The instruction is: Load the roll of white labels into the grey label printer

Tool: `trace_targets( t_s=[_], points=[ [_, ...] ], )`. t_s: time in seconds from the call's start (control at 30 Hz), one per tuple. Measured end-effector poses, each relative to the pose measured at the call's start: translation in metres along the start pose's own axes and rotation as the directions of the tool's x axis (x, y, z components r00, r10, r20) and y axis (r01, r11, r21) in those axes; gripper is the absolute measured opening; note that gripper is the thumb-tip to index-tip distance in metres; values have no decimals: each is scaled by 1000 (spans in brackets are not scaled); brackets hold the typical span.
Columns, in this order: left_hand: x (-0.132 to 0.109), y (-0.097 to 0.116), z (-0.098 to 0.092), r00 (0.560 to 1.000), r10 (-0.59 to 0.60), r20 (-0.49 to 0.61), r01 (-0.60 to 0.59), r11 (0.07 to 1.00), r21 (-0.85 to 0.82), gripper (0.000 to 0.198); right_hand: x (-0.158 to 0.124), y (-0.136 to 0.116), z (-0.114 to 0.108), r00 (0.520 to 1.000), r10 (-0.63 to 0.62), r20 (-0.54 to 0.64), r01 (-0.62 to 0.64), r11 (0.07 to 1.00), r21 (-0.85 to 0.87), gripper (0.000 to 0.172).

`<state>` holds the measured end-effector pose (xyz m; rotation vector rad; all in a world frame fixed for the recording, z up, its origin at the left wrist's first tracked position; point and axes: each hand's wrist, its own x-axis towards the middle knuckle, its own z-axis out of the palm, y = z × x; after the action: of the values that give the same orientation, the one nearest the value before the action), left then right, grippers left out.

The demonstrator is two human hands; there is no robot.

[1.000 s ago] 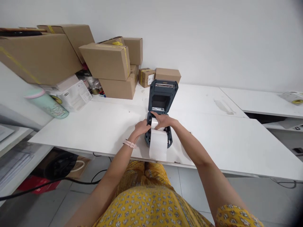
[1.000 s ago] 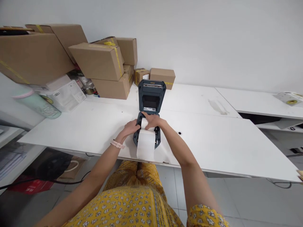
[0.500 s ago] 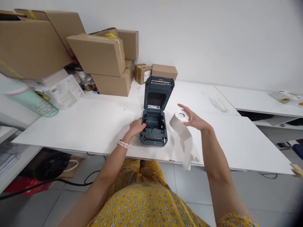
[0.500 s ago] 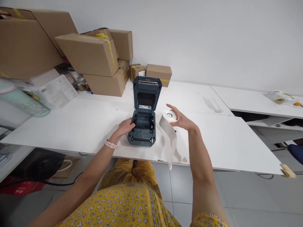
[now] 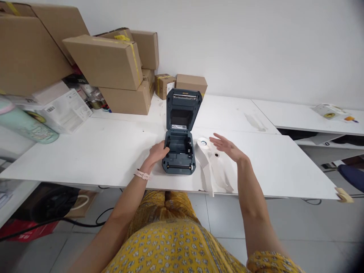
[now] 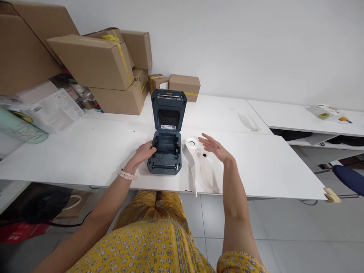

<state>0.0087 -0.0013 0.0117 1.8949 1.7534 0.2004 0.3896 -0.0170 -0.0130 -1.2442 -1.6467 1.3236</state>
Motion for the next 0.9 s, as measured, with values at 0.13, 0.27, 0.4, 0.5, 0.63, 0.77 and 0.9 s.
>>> trace_targets(
  t_s=[0.13, 0.27, 0.4, 0.5, 0.63, 0.77, 0.9],
  points=[
    [1, 1, 0, 1000, 1, 10, -1, 999, 44, 48, -32, 23, -3, 992, 92, -85, -89, 995, 36, 62],
    [1, 0, 1, 1000, 8, -4, -8, 999, 42, 47, -37, 38, 32, 987, 122, -105, -114, 991, 77, 59],
    [2, -1, 4, 1000, 6, -17, -5, 999, 46, 48, -44, 13, 50, 982, 71, -177, -43, 987, 155, 55],
    [2, -1, 5, 1000, 2, -21, -1, 998, 56, 48, -43, -41, 55, 984, -66, -167, 87, 988, 125, 58],
    [1, -1, 4, 1000, 12, -28, -10, 998, 56, 47, 3, -115, 85, 954, -258, 152, 284, 941, -187, 54],
    [0, -2, 4, 1000, -4, -25, 5, 999, 45, 45, 77, -132, 128, 915, -98, 391, 344, 696, -630, 49],
    [2, -5, 6, 1000, 4, -27, -3, 1000, 17, 45, 112, -115, 151, 931, 143, 336, 244, 440, -864, 49]
  ],
)
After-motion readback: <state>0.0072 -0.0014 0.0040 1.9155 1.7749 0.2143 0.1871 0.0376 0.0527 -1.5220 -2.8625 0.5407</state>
